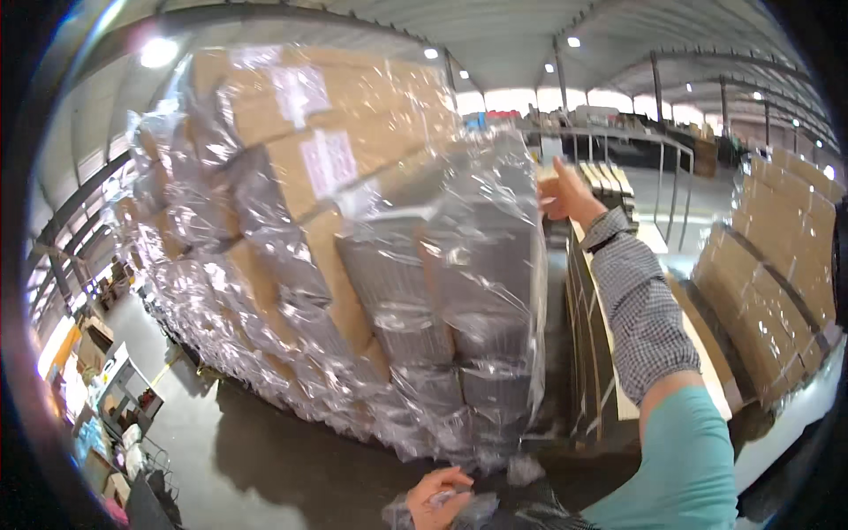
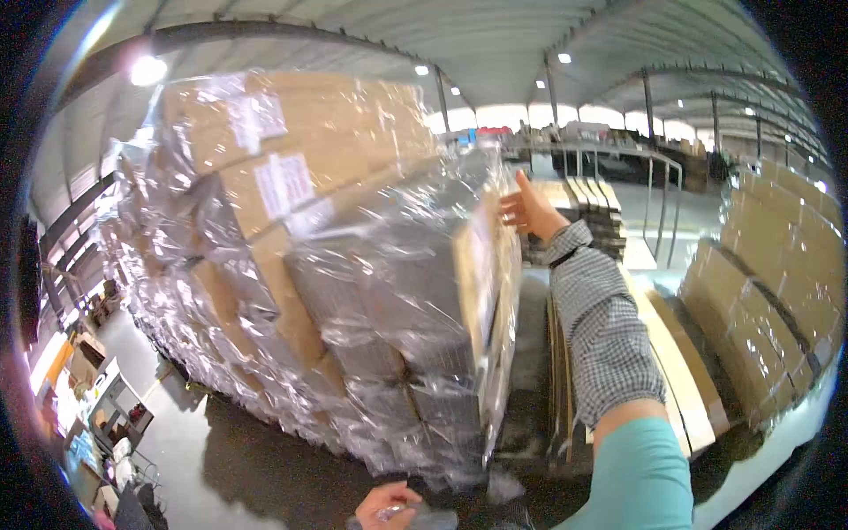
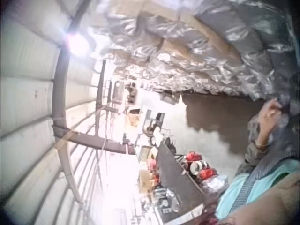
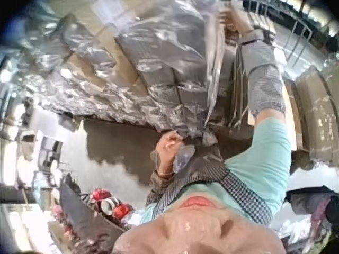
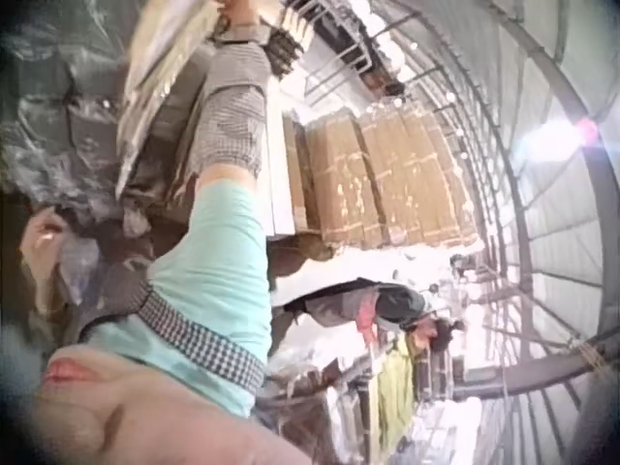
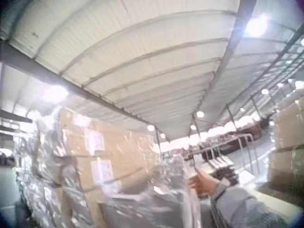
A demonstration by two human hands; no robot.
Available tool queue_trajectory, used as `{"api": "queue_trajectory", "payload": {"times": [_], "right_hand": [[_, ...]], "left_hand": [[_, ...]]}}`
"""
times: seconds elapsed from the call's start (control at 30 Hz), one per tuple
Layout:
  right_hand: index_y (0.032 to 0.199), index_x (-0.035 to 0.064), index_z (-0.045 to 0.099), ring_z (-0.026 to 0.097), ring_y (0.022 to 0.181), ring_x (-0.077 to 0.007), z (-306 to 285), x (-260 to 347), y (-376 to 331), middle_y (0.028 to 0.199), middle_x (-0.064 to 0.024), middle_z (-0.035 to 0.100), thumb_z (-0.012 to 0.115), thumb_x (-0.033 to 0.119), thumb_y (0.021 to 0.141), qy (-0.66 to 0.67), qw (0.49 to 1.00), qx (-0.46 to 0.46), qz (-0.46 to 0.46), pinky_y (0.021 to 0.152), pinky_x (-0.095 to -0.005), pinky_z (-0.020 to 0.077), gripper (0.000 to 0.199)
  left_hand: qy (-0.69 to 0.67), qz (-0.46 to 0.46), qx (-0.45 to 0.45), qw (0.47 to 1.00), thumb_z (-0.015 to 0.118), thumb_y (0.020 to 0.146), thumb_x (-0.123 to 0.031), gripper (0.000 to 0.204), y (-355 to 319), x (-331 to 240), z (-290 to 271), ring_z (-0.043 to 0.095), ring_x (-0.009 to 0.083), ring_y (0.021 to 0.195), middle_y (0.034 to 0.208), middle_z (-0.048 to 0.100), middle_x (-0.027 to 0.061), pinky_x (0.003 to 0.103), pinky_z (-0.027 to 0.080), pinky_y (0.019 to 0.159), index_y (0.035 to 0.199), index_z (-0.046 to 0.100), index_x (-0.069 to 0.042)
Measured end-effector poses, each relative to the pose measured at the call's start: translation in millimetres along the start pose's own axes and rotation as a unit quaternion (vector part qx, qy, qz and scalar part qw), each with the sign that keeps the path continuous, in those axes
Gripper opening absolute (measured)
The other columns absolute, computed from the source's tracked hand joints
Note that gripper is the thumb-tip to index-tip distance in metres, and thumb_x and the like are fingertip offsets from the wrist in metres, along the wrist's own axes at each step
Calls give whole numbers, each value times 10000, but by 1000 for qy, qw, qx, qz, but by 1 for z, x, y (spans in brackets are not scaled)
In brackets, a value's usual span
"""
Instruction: Placing long rectangular materials into plastic sleeves and stacking them on a table in a manufacturing facility.
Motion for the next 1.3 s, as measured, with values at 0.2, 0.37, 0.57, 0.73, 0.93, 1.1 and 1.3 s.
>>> {"api": "queue_trajectory", "payload": {"times": [0.2, 0.37, 0.57, 0.73, 0.93, 1.1, 1.3], "right_hand": [[1288, -13, 630, 650, 1129, -265, -43, -60, -180, 1210, -161, 692, 537, 608, 958, -306, 913, -131, -236, 929, -403, 514, 710], [1542, 157, 363, 247, 1447, -511, -33, -223, -317, 1571, -284, 287, 681, 653, 803, -644, 758, -104, 9, 1059, -696, 319, 945], [1404, 121, 524, 415, 1310, -503, 5, -206, -396, 1523, -221, 389, 648, 212, 827, -587, 786, -184, 66, 983, -706, 389, 597], [1305, 77, 587, 341, 1438, -395, 44, -219, -556, 1527, -180, 413, 694, 295, 868, -563, 808, -107, -136, 1089, -590, 356, 500], [1079, 16, 584, 559, 1084, -286, 121, -174, -656, 1134, -146, 588, 811, 121, 767, -101, 973, 8, -207, 959, -396, 439, 399], [949, -36, 681, 609, 815, -201, 80, -155, -668, 923, -102, 632, 636, -85, 840, -96, 921, -203, -318, 717, -288, 475, 127], [757, 18, 599, 540, 760, -169, 30, -154, -672, 810, -61, 581, 667, 66, 893, 68, 949, -115, -286, 686, -301, 427, 159]], "left_hand": [[81, 26, 94, 992, 686, 844, -12, 299, 1, 8, 13, 608, 138, 805, 1207, 662, 154, 226, 472, 628, 1141, 662, -1], [-61, -53, 55, 995, 549, 999, -103, 240, -2, 13, 47, 410, 31, 626, 1170, 655, 95, 211, 373, 582, 1202, 632, -6], [-232, -123, 75, 962, 520, 1019, -77, 265, -37, -29, 70, 409, 36, 622, 1190, 656, 118, 210, 382, 578, 1262, 578, 8], [-249, -126, 49, 959, 522, 1026, -94, 257, -73, -67, 59, 438, 46, 627, 1191, 655, 128, 212, 390, 580, 1257, 579, 5], [-234, -111, 72, 963, 497, 1056, -159, 267, -118, -107, 87, 505, 66, 599, 1179, 660, 139, 216, 414, 554, 1257, 570, 1], [-46, -30, 149, 987, 531, 1043, -141, 256, -140, -110, 84, 608, 93, 636, 1002, 706, 104, 210, 448, 567, 1249, 561, 9], [-77, -162, 313, 933, 709, 937, -141, 143, -157, -75, 54, 624, 89, 693, 784, 680, 36, 200, 472, 616, 917, 701, 1]]}}
Point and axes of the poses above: each hand's wrist, its own y-axis towards the middle knuckle, its own z-axis out of the palm, x = y × z, the point moved 1 cm from there along y, towards the middle knuckle
